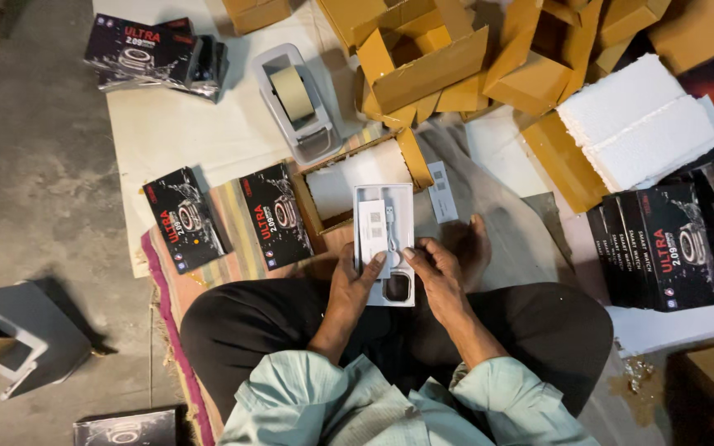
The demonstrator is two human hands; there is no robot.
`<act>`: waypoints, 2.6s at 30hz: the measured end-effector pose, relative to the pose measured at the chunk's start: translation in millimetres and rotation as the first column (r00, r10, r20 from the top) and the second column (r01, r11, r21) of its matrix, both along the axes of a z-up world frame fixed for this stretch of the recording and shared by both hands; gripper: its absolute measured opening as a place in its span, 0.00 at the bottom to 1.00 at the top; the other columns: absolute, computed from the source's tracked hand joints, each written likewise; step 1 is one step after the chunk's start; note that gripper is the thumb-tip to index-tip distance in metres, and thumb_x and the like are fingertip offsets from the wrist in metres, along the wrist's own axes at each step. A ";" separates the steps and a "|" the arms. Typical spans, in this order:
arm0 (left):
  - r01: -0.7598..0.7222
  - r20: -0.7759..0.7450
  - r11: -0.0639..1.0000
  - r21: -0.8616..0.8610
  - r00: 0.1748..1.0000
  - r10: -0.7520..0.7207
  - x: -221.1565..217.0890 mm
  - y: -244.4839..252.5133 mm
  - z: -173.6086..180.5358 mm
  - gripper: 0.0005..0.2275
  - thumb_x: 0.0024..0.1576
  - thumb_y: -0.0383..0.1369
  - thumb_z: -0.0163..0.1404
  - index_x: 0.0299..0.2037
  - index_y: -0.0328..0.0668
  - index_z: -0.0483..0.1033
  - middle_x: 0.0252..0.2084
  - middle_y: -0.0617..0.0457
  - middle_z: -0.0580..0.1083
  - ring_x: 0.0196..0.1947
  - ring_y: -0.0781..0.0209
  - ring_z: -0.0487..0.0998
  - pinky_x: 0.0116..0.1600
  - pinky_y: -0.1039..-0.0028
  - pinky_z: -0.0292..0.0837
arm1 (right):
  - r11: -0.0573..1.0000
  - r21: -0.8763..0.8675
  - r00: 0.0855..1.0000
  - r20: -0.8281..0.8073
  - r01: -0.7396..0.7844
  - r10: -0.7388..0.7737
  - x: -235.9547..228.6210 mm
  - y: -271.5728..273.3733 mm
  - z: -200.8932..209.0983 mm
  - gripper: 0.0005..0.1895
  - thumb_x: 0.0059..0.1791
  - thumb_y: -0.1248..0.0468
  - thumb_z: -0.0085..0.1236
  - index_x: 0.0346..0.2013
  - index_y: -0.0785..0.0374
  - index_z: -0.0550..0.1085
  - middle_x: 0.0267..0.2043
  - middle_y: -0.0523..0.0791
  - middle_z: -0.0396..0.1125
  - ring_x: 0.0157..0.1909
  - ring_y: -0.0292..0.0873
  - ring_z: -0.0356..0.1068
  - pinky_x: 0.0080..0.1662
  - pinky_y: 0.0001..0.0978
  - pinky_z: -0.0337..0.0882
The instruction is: The person places a white foam sheet into a small cardboard box, then inserts a smartwatch retail box containing the watch and accessories. The person closes the flaps and seals the box with packing tape using a tape dispenser.
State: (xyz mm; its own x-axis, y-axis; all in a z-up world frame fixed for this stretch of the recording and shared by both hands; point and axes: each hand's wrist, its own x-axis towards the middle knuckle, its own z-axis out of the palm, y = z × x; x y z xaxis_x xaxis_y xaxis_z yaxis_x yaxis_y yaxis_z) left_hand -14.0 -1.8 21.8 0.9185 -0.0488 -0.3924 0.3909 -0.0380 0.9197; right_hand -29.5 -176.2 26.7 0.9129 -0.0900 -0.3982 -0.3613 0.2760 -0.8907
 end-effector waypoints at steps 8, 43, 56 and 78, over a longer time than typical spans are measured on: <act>-0.393 0.435 0.916 0.078 0.841 0.323 46.7 68.3 -21.3 0.14 0.61 0.30 0.54 0.53 0.30 0.72 0.49 0.45 0.76 0.48 0.60 0.76 0.54 0.72 0.73 | 0.979 0.068 0.980 0.035 0.192 -0.195 3.4 -13.7 -28.8 0.10 0.52 0.65 0.61 0.44 0.68 0.77 0.36 0.39 0.69 0.40 0.33 0.66 0.44 0.23 0.65; -0.065 0.219 0.845 0.532 0.974 -0.063 5.3 1.8 94.6 0.50 0.40 0.43 0.67 0.75 0.43 0.53 0.67 0.27 0.60 0.65 0.33 0.67 0.66 0.55 0.66 | 0.968 0.213 0.987 0.068 0.129 -0.147 1.8 -7.7 -6.6 0.26 0.50 0.68 0.57 0.64 0.67 0.69 0.47 0.44 0.74 0.47 0.35 0.72 0.50 0.25 0.71; -0.053 0.249 0.862 0.503 0.965 -0.086 0.1 -39.2 86.4 0.50 0.42 0.41 0.66 0.74 0.33 0.48 0.67 0.24 0.54 0.56 0.32 0.74 0.58 0.59 0.74 | 0.969 0.233 0.988 0.106 0.086 -0.114 -2.0 8.9 12.4 0.26 0.57 0.67 0.44 0.71 0.61 0.62 0.66 0.43 0.66 0.57 0.33 0.67 0.57 0.23 0.68; 0.169 0.181 0.885 0.433 0.946 -0.269 -26.4 -39.4 100.5 0.46 0.44 0.38 0.61 0.73 0.30 0.51 0.61 0.32 0.62 0.59 0.40 0.72 0.60 0.61 0.72 | 0.639 0.769 0.958 0.162 0.027 -0.236 18.4 8.2 42.8 0.31 0.55 0.47 0.45 0.72 0.47 0.54 0.59 0.47 0.66 0.57 0.42 0.70 0.57 0.36 0.71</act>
